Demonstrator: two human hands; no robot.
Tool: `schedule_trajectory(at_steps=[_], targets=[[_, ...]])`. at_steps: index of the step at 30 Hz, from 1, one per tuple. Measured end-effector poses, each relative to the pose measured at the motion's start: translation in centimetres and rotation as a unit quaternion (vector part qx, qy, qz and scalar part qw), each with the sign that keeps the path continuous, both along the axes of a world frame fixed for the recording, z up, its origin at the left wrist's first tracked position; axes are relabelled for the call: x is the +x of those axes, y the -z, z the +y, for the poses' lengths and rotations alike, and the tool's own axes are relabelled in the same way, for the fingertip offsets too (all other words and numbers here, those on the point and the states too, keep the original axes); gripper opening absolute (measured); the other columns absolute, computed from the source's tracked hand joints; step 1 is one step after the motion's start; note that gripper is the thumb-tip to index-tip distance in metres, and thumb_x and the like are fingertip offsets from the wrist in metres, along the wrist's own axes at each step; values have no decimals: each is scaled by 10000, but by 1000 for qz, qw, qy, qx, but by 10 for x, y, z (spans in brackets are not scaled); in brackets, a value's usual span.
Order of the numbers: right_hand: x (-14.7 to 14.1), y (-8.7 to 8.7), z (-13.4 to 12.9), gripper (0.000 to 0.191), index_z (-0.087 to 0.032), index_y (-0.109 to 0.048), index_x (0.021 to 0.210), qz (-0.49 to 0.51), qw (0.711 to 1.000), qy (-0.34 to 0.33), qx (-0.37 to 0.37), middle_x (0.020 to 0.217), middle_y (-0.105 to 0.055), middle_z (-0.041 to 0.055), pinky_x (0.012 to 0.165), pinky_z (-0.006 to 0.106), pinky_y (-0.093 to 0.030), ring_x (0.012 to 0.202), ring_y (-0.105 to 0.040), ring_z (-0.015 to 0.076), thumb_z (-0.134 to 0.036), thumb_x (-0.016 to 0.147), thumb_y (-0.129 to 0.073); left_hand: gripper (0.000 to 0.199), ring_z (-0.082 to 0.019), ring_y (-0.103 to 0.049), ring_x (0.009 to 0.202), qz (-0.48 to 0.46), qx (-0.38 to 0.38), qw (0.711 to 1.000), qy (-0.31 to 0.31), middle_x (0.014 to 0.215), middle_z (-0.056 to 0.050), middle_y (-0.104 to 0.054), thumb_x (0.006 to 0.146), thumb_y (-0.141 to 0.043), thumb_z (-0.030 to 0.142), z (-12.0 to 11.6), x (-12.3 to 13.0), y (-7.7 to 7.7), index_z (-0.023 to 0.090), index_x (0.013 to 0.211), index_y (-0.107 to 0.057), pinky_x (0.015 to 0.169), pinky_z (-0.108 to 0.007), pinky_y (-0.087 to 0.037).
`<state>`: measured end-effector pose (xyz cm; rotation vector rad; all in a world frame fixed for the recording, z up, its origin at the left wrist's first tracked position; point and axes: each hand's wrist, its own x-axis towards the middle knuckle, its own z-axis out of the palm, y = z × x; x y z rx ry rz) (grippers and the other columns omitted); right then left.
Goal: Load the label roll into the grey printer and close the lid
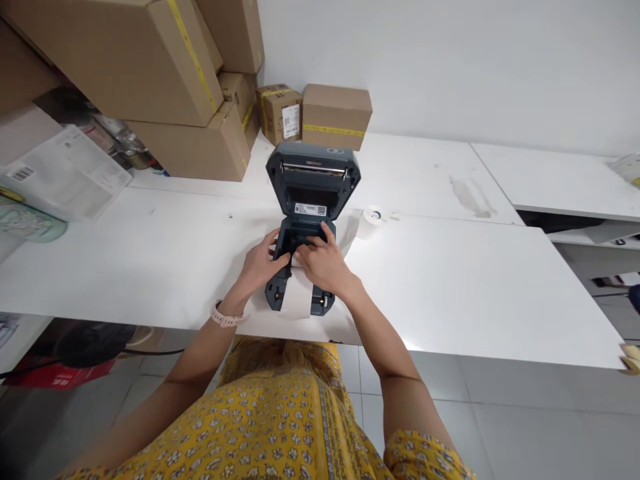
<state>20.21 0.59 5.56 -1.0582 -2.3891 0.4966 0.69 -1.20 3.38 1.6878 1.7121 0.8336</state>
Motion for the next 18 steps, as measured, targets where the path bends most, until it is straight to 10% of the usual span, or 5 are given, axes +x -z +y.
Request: schedule_trajectory(at_steps=[8, 14, 18], targets=[[8, 0, 13, 337, -280, -768, 1121, 32, 990, -68, -121, 988, -796, 65, 1258, 709, -166, 1110, -694, 342, -516, 937, -613, 677, -243, -654, 673, 88, 39, 993, 73, 765, -30, -690, 913, -447, 185, -3, -4, 2, 185, 1584, -357, 730, -327, -461], [43, -21, 1, 451, -291, -727, 1281, 90, 960, -86, -249, 1264, -758, 36, 1042, 514, -569, 1150, -699, 303, -533, 906, -665, 196, -299, -656, 742, 140, 37, 985, 91, 722, -91, -645, 881, -511, 173, 4, -5, 8, 199, 932, -698, 730, -353, -438], [49, -29, 12, 417, -327, -737, 1268, 60, 968, -87, -227, 1289, -750, 20, 1023, 498, -582, 1168, -693, 299, -512, 900, -669, 288, -296, -658, 754, 133, 41, 986, 92, 753, -89, -662, 901, -471, 202, 5, -5, 5, 198, 1075, -700, 754, -359, -455]])
